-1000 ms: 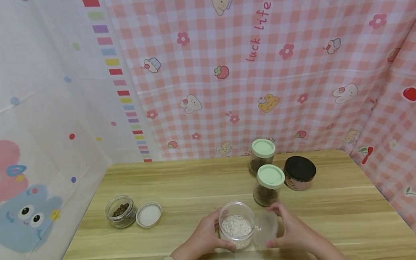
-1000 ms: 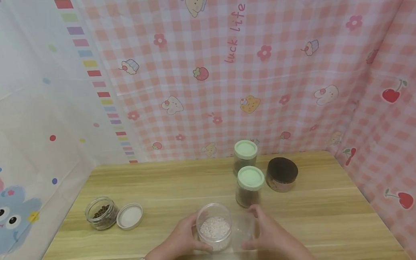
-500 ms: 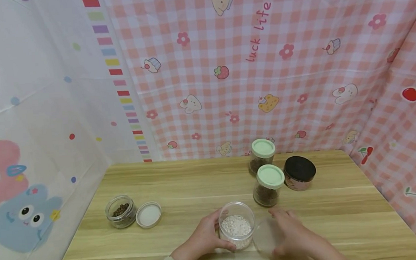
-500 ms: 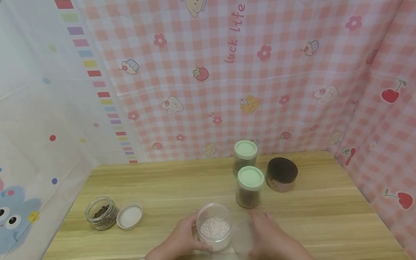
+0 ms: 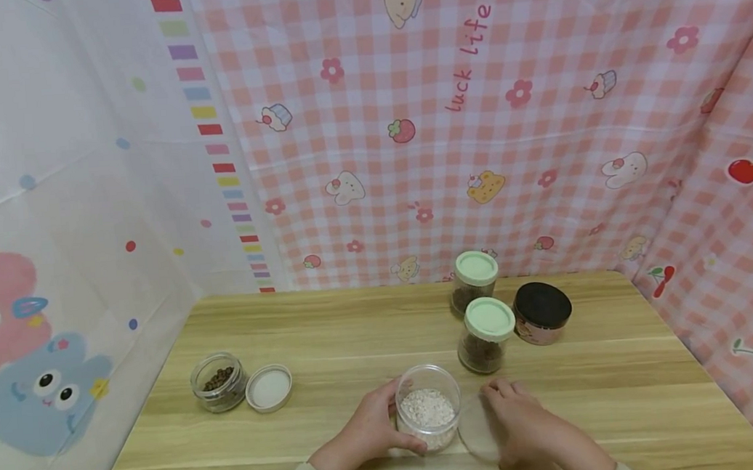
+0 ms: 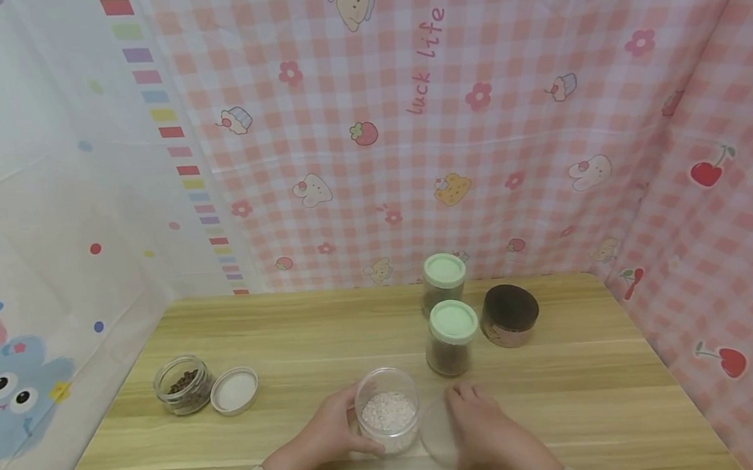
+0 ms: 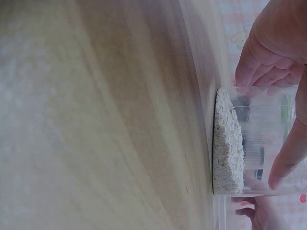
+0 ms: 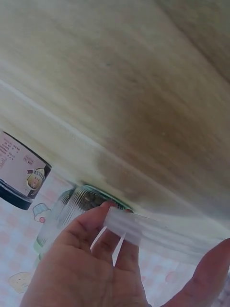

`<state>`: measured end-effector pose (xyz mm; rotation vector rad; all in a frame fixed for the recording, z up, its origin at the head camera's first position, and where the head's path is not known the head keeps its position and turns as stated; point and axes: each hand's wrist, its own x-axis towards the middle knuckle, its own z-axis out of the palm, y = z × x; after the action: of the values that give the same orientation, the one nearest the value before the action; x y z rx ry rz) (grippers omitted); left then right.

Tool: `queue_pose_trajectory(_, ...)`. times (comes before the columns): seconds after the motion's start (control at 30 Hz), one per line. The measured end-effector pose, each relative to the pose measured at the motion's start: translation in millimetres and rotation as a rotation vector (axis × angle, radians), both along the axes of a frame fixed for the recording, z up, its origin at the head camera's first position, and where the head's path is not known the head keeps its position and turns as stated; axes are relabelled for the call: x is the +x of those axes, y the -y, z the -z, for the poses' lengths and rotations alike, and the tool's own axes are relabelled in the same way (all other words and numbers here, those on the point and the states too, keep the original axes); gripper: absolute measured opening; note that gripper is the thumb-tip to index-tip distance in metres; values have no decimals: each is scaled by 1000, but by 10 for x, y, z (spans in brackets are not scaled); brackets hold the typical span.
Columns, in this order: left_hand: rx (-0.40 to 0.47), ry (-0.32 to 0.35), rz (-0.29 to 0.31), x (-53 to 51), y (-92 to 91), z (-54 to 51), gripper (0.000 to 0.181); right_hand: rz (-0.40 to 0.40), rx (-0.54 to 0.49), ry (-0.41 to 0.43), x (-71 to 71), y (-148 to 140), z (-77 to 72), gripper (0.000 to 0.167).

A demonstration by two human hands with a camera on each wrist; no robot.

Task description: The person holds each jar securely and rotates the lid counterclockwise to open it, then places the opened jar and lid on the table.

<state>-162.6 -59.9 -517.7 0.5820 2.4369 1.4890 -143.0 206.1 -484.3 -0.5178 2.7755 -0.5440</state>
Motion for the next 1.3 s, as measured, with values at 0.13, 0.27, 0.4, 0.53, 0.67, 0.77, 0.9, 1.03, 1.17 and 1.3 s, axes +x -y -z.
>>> queue_pose_trajectory(0.13, -10, -6, -3, 3, -3, -2, 106, 4, 2, 24, -27, 4, 7, 108)
queue_pose_trajectory(0.27, -15, -8, -6, 12, -7, 2, 106, 14, 8, 23, -37, 16, 6, 108)
queue_pose_trajectory(0.4, -10, -9, -5, 18, -10, 4, 105, 24, 20, 17, -44, 24, 10, 107)
queue_pose_trajectory(0.53, -9, -10, -4, 20, -12, 0, 106, 34, 26, 18, -57, 22, 13, 107)
queue_pose_trajectory(0.67, -19, -12, -3, 24, -16, -14, 106, 47, 16, 18, -53, 17, 28, 111)
queue_pose_trajectory(0.77, -30, -14, -2, 30, -18, -26, 105, 52, 6, 21, -51, 12, 40, 113)
queue_pose_trajectory(0.9, -26, -16, 8, 41, -17, -48, 103, 56, -18, 29, -57, 2, 43, 114)
queue_pose_trajectory(1.03, -28, -30, 19, 51, -17, -65, 102, 72, -42, 43, -47, -10, 42, 115)
queue_pose_trajectory(1.17, -74, -46, 0, 54, -18, -73, 107, 98, -55, 45, -33, -17, 36, 115)
queue_pose_trajectory(1.3, -121, -74, -35, 54, -13, -66, 112, 123, -58, 46, -20, 4, 25, 112)
